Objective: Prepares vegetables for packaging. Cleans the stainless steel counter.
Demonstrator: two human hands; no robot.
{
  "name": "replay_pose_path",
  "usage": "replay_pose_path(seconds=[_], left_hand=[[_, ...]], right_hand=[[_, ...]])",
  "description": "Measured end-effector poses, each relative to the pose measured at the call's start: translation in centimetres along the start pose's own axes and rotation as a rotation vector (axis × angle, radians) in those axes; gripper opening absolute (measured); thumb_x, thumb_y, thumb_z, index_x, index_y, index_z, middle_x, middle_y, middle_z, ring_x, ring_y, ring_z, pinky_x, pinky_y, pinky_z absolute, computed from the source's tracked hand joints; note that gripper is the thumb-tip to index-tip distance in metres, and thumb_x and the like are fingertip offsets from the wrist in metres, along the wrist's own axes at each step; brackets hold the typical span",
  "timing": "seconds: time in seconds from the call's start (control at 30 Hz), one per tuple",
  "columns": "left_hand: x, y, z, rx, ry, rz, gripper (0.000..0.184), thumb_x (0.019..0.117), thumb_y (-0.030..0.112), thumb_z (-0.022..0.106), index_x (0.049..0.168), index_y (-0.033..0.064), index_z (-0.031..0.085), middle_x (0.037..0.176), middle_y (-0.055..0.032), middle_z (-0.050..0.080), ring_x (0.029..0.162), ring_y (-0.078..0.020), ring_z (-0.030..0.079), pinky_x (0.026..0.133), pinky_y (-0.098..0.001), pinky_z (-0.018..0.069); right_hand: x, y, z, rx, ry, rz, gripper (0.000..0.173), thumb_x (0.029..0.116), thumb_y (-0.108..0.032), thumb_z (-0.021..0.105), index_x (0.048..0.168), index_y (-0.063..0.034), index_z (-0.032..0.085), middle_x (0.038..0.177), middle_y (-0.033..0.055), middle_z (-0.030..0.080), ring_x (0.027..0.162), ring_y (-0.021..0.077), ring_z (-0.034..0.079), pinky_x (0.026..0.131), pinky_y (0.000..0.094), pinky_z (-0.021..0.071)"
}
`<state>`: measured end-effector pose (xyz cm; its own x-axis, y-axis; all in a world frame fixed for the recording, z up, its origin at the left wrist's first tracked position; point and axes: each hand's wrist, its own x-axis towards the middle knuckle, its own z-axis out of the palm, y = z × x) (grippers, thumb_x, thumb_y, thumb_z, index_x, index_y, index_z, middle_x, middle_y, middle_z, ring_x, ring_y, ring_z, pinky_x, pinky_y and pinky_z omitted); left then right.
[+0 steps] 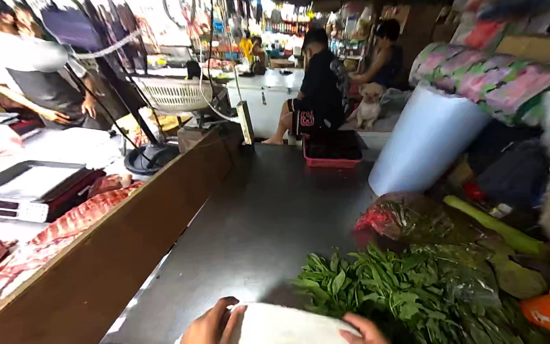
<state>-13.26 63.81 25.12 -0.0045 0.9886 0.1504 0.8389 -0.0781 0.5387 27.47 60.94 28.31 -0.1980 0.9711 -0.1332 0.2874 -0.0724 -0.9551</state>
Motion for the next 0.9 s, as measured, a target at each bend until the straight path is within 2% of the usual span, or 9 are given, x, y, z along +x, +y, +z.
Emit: replay_pose_path(seconds=[0.13, 0.33, 0.47, 0.53, 0.57, 0.63, 0.73, 0.83, 0.9], left_hand=[[7.5, -0.1, 2.9, -0.055, -0.059, 0.051, 0.042, 0.1002, 0.060, 0.053, 0.098, 0.0255, 0.076, 0.071, 0.0047, 0.069, 0.061, -0.0132, 0.066, 0.059, -0.0482, 0.0588], [27.6, 5.5, 3.2, -0.168, -0.077, 0.424, 0.038, 0.1080, 0.040, 0.048, 0.106, 0.0112, 0.072, 0.090, -0.0026, 0.071, 0.084, -0.0159, 0.069, 0.081, -0.0432, 0.0591], [37.5, 7.4, 8.2, -0.154, -0.006, 0.432, 0.030, 0.1053, 0.032, 0.051, 0.101, 0.0092, 0.071, 0.097, -0.0061, 0.069, 0.097, -0.0234, 0.066, 0.090, -0.0499, 0.0522], [40.6, 8.1, 12.5, -0.116, -0.150, 0.279, 0.036, 0.0975, 0.039, 0.059, 0.109, 0.0069, 0.072, 0.117, -0.0149, 0.067, 0.114, -0.0327, 0.063, 0.098, -0.0563, 0.0507], [41.9, 8.6, 15.3, -0.072, -0.259, 0.194, 0.052, 0.0964, 0.050, 0.059, 0.124, 0.0073, 0.069, 0.135, -0.0194, 0.061, 0.131, -0.0372, 0.054, 0.109, -0.0590, 0.0441], [43.7, 9.4, 22.1, 0.019, -0.476, 0.073, 0.081, 0.0970, 0.068, 0.047, 0.152, 0.0086, 0.047, 0.164, -0.0239, 0.030, 0.154, -0.0430, 0.022, 0.124, -0.0622, 0.0188], [45.7, 10.0, 32.3, 0.169, -0.423, 0.072, 0.091, 0.0993, 0.070, 0.033, 0.162, 0.0049, 0.028, 0.170, -0.0249, 0.011, 0.157, -0.0440, 0.007, 0.126, -0.0633, 0.0071], [50.6, 10.4, 36.9, 0.241, -0.265, 0.151, 0.084, 0.1020, 0.065, 0.027, 0.160, 0.0049, 0.034, 0.170, -0.0200, 0.016, 0.158, -0.0386, 0.011, 0.127, -0.0587, 0.0113], [54.7, 10.1, 38.0, 0.239, -0.269, 0.230, 0.084, 0.1020, 0.065, 0.031, 0.160, 0.0047, 0.034, 0.170, -0.0174, 0.019, 0.159, -0.0334, 0.013, 0.128, -0.0544, 0.0133]], right_hand=[[3.1, 1.3, -2.1, 0.054, 0.112, 0.037, 0.020, 0.0997, -0.009, 0.062, 0.117, -0.0023, 0.069, 0.105, 0.0086, 0.073, 0.097, 0.0163, 0.070, 0.089, 0.0379, 0.0597], [14.6, 1.5, -7.6, -0.125, 0.442, -0.200, 0.022, 0.0966, -0.014, 0.063, 0.116, -0.0099, 0.072, 0.103, 0.0009, 0.074, 0.089, 0.0114, 0.071, 0.081, 0.0320, 0.0621], [20.4, 0.2, -9.2, -0.383, 0.523, -0.303, 0.023, 0.0952, -0.026, 0.065, 0.108, -0.0095, 0.075, 0.100, 0.0000, 0.073, 0.089, 0.0076, 0.069, 0.082, 0.0277, 0.0601], [23.1, 2.1, -8.2, -0.590, 0.446, -0.198, 0.035, 0.0901, -0.043, 0.070, 0.111, -0.0166, 0.076, 0.117, 0.0025, 0.072, 0.107, 0.0149, 0.068, 0.092, 0.0376, 0.0588], [24.9, 3.6, -7.6, -0.669, 0.374, -0.100, 0.048, 0.0851, -0.057, 0.073, 0.120, -0.0239, 0.073, 0.136, 0.0045, 0.064, 0.126, 0.0220, 0.060, 0.104, 0.0469, 0.0532], [29.6, 7.6, -5.9, -0.758, 0.301, 0.049, 0.071, 0.0783, -0.074, 0.070, 0.136, -0.0335, 0.064, 0.161, 0.0109, 0.042, 0.148, 0.0364, 0.039, 0.115, 0.0619, 0.0388], [37.1, 14.7, -3.8, -0.906, 0.311, 0.150, 0.075, 0.0902, -0.070, 0.059, 0.153, -0.0308, 0.049, 0.168, 0.0169, 0.028, 0.153, 0.0466, 0.024, 0.118, 0.0716, 0.0252], [42.6, 18.3, -2.0, -1.089, 0.368, 0.161, 0.078, 0.0942, -0.064, 0.055, 0.161, -0.0282, 0.037, 0.169, 0.0204, 0.023, 0.154, 0.0514, 0.017, 0.117, 0.0772, 0.0188], [45.5, 18.6, -1.2, -1.168, 0.449, 0.166, 0.075, 0.0985, -0.065, 0.038, 0.163, -0.0284, 0.032, 0.169, 0.0177, 0.023, 0.155, 0.0485, 0.015, 0.118, 0.0773, 0.0146]])
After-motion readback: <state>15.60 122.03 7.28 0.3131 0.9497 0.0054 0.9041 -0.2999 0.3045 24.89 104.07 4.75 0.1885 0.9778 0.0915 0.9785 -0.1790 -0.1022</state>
